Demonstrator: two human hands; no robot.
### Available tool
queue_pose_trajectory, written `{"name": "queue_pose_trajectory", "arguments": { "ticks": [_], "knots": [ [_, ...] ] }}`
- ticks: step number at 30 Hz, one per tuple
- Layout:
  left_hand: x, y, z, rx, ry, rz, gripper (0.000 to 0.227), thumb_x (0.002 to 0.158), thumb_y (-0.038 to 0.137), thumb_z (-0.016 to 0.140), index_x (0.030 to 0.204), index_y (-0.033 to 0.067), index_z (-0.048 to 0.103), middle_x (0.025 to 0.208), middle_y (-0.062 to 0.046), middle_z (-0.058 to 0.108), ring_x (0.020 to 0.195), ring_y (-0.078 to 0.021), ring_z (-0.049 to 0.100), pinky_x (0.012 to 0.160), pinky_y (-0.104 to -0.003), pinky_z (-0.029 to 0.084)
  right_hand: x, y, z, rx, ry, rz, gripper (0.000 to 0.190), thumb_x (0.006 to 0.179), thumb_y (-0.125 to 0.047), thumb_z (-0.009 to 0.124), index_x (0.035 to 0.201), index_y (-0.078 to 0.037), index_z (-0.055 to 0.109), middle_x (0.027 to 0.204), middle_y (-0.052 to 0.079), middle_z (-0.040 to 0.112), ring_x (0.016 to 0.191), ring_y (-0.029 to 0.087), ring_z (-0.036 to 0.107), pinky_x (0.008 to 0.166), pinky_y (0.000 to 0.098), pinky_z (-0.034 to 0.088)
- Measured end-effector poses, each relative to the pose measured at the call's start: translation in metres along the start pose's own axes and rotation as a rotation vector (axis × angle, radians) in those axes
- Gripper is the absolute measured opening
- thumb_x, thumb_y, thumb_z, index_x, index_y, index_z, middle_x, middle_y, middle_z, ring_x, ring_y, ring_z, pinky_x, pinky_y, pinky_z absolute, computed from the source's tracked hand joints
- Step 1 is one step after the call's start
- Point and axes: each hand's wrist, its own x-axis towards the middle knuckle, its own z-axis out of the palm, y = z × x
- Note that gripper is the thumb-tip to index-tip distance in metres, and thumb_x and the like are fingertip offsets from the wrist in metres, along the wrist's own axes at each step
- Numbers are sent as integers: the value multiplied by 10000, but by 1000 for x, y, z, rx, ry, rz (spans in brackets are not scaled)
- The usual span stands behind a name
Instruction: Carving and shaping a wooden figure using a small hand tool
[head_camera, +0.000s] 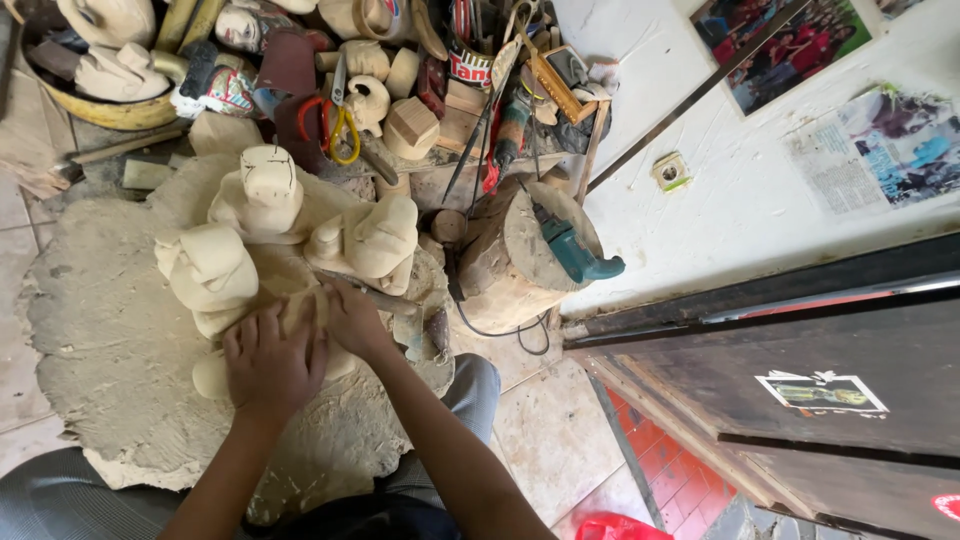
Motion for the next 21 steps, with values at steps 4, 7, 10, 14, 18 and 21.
{"name": "queue_pose_trajectory", "arguments": {
  "ticks": [4,7,10,14,18,21],
  "knots": [
    [-6,-4,10,-17,19,-7,431,905,458,570,1280,339,746,1147,-69,642,1042,-269,621,933,-436,402,0,-9,1,-91,-54,-35,394,1116,-354,393,1376,-203,647,1272,150,704,1208,387,649,1048,514,512],
    [2,-1,1,-22,-99,-48,455,925,442,553,1346,359,705,1231,-48,632,1096,-247,609,974,-414,393,-45,-43,-14,-83,19,-161,412,1088,-231,398,1455,-136,559,1375,184,628,1234,410,602,1057,576,472],
    [14,5,-13,-90,-312,-175,416,1099,472,438,1327,303,742,1211,-89,671,1136,-302,646,968,-455,411,-87,-59,-21,-43,80,-157,447,1089,-179,354,1491,-67,515,1421,247,571,1274,458,545,1043,571,481],
    [32,0,-6,-113,-522,-209,490,1067,494,402,1446,296,641,1337,-147,657,1239,-339,608,996,-483,402,-122,-63,-18,9,96,-253,428,1093,-93,340,1501,-13,439,1525,244,455,1397,426,450,1115,520,469],
    [32,4,-10,-102,-555,-226,543,1004,438,432,1471,252,636,1343,-173,674,1210,-353,594,975,-487,392,-146,-47,-8,111,151,-297,467,1085,-48,349,1552,-70,341,1610,222,356,1470,371,416,1094,420,507],
    [34,2,-10,-162,-520,-246,520,1028,433,417,1445,230,652,1290,-159,706,1174,-345,619,959,-471,377,-130,-38,-6,143,284,-213,434,1094,-81,283,1500,31,387,1488,238,511,1302,349,607,967,347,637]
  ]
}}
